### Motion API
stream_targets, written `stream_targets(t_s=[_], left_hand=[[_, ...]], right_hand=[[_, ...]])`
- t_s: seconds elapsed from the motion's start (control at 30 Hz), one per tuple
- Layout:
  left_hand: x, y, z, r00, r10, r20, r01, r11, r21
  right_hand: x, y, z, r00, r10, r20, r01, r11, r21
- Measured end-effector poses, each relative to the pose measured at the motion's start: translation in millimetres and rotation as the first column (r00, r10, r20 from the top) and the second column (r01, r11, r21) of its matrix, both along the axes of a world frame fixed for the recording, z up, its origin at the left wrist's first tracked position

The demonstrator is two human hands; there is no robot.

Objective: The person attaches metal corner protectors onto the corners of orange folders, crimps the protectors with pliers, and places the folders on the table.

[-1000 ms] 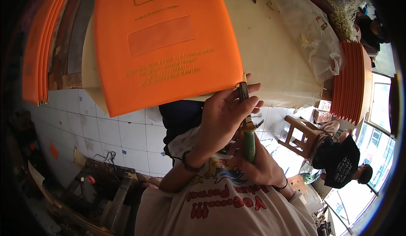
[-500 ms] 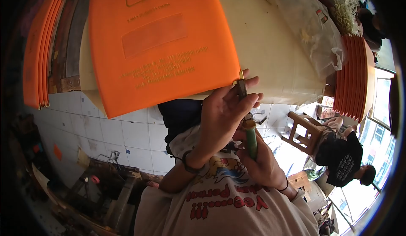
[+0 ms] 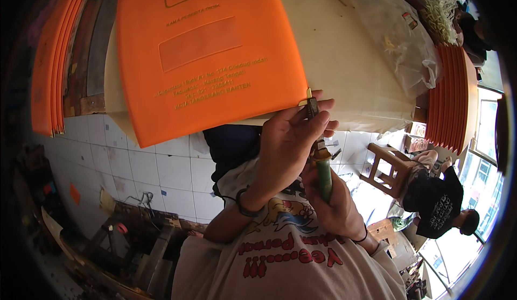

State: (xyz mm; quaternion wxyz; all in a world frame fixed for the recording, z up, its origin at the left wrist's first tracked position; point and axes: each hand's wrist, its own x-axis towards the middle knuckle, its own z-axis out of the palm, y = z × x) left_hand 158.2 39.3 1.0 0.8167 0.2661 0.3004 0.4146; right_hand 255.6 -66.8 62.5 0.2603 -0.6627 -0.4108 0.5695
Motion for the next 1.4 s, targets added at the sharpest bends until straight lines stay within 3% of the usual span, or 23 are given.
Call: stream_targets(t_s=[0.07, 0.17, 0.27, 0.37, 0.57, 0.67, 0.77, 0.87, 0.97, 1.07, 1.27, 1.4], left_hand=[[2.5, -1.5, -1.0, 1.000, 0.027, -0.009, -0.027, 1.000, 0.007], [1.2, -0.5, 3.7, 1.000, 0.010, -0.007, -0.010, 1.000, -0.026], [2.0, -1.9, 4.2, 1.000, 0.017, -0.010, -0.018, 0.999, -0.047], [2.4, -2.4, 3.7, 0.999, 0.024, -0.036, -0.024, 0.999, -0.021], [4.7, -3.0, 2.4, 0.997, 0.059, -0.041, -0.060, 0.998, -0.012], [4.3, -2.0, 1.8, 0.997, 0.054, -0.053, -0.054, 0.999, 0.010], [2.1, -0.9, -1.1, 0.998, 0.033, -0.060, -0.031, 0.999, 0.030], [-0.7, -1.5, -0.5, 1.000, 0.023, -0.012, -0.023, 1.000, 0.005], [-1.2, -0.5, -3.1, 1.000, 0.007, 0.026, -0.007, 1.000, 0.009], [-2.0, 0.1, -1.9, 1.000, 0.003, 0.025, -0.004, 1.000, 0.015], [-2.2, 1.2, -1.4, 1.000, 0.000, 0.016, 0.000, 1.000, -0.007], [-0.6, -1.1, -0.2, 1.000, 0.024, 0.014, -0.023, 0.999, -0.039]], right_hand=[[-4.8, -2.5, -0.8, 0.993, -0.028, 0.111, 0.011, 0.989, 0.149], [-5.6, -10.2, -16.5, 0.988, -0.147, 0.044, 0.135, 0.967, 0.214], [-3.7, 2.0, -3.1, 0.990, -0.144, 0.005, 0.144, 0.990, -0.003], [3.0, 5.4, -5.9, 0.998, -0.009, 0.058, 0.015, 0.995, -0.100], [5.8, 3.1, -13.2, 0.995, 0.026, 0.093, -0.020, 0.997, -0.069], [2.2, 4.1, -8.1, 0.998, -0.019, 0.054, 0.024, 0.995, -0.092], [-5.7, -3.9, -10.0, 0.975, -0.201, -0.090, 0.199, 0.980, -0.031], [-11.1, -9.1, -11.9, 0.942, -0.316, -0.116, 0.318, 0.948, 0.002], [-1.6, -1.6, -3.6, 0.992, -0.128, -0.010, 0.125, 0.980, -0.157], [-5.8, -4.7, -8.8, 0.977, -0.200, -0.078, 0.195, 0.978, -0.075], [-4.1, -4.1, -5.5, 0.974, -0.192, -0.123, 0.180, 0.979, -0.096], [-1.5, -3.9, -8.8, 0.991, -0.122, -0.051, 0.118, 0.990, -0.076]])
